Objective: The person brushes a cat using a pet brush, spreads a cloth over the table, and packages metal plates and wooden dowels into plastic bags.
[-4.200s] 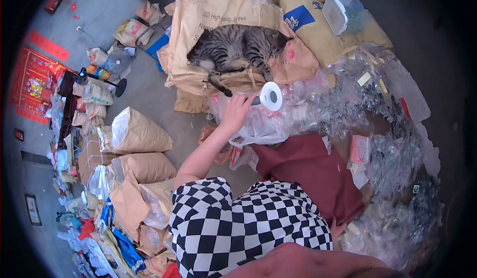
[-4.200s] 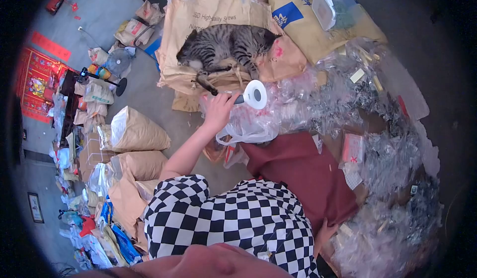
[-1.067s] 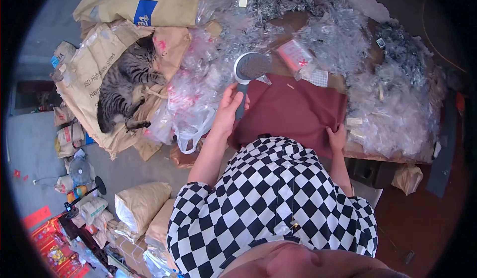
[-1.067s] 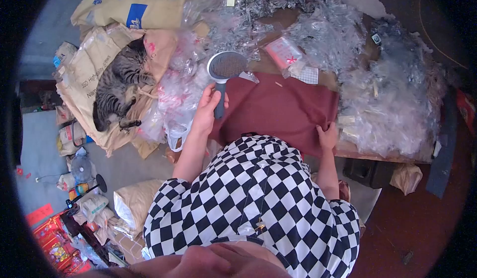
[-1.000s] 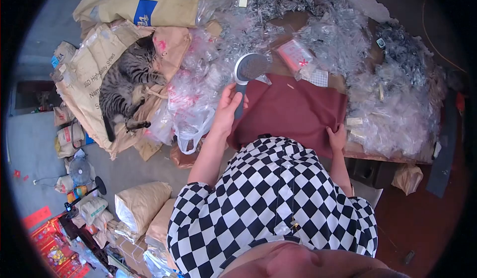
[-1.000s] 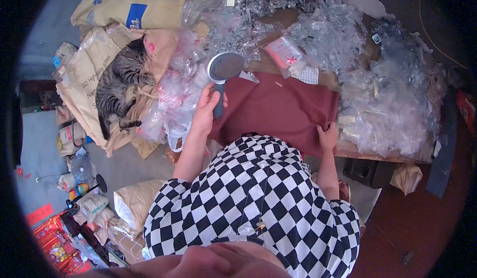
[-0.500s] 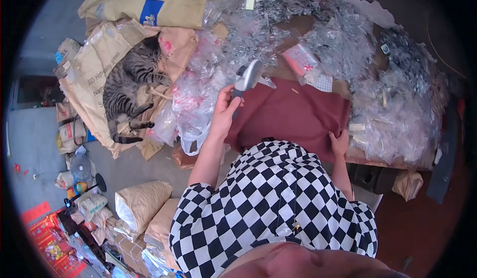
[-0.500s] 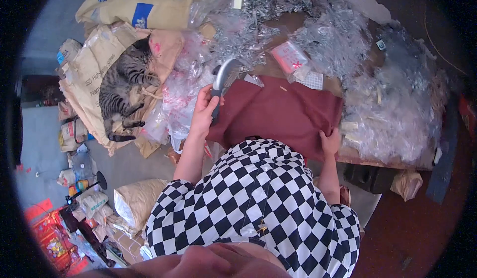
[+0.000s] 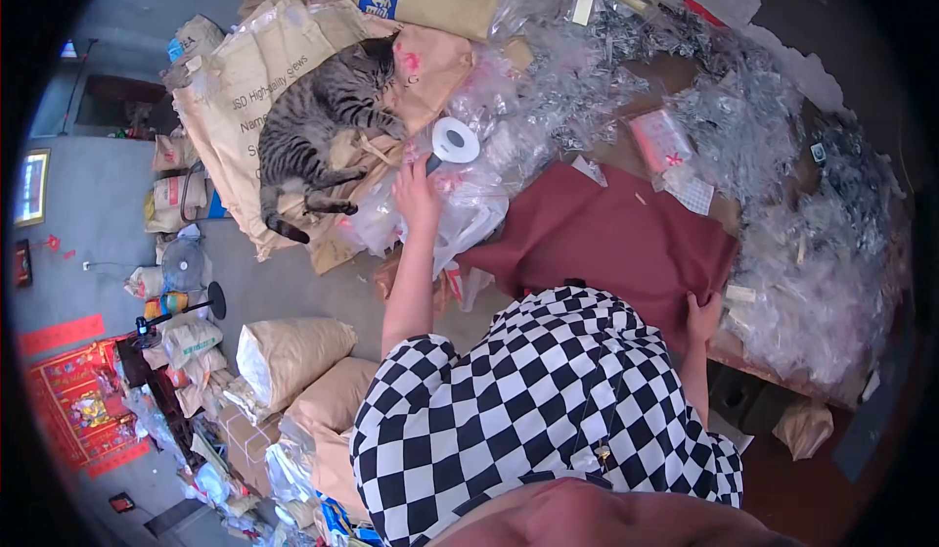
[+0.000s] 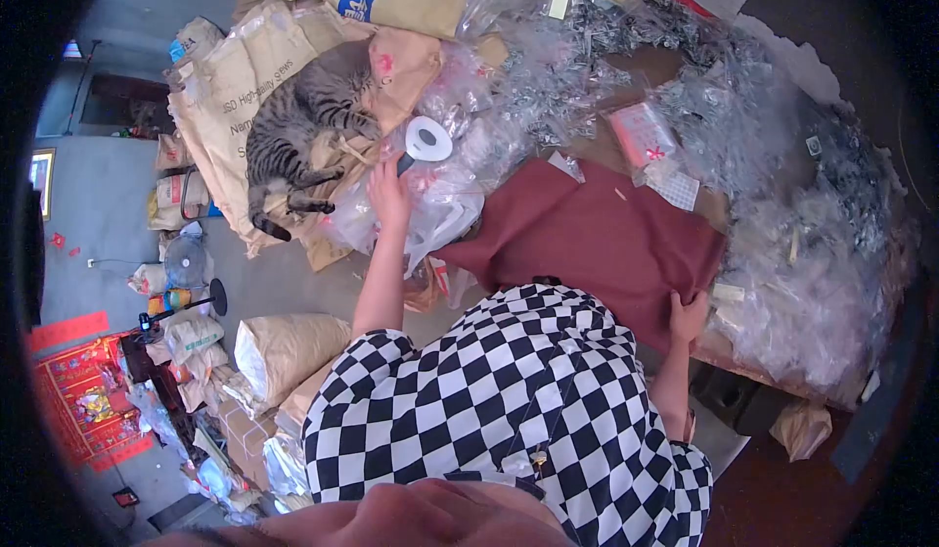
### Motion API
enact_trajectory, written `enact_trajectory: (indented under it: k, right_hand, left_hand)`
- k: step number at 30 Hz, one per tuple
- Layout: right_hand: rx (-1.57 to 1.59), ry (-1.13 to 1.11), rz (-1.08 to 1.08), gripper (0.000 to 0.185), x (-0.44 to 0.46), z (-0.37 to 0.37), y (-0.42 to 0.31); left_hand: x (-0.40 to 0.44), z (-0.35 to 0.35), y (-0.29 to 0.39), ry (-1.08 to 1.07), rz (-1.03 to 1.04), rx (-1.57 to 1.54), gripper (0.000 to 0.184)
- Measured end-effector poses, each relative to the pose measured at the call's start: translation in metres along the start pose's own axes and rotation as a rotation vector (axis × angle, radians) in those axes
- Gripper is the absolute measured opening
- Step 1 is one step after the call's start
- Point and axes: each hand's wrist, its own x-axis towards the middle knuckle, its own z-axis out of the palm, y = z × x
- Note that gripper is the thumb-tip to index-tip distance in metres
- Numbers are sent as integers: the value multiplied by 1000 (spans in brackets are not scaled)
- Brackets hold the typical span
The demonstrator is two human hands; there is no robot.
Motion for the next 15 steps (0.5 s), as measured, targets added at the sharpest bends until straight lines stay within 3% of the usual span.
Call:
enact_trajectory:
  k: [5,10,13,14,15]
  right_hand:
    - [-46,-25,13,50,-1,-3,1]
    - [-59,-40,42,50,3,-5,0]
    - [-1,-126,42,52,1,-15,-6]
    - [2,-70,1,56,-1,-19,-9]
    - [4,-13,-41,59,-4,-22,-9]
  left_hand:
    - [-3,20,-7,62,32,46,50]
    - [-24,-12,26,190,143,15,47]
    - [-72,-15,47,-162,201,-300,41]
    - [-92,-9,55,-239,245,-454,39]
    - [-102,-21,77,-453,217,-425,42]
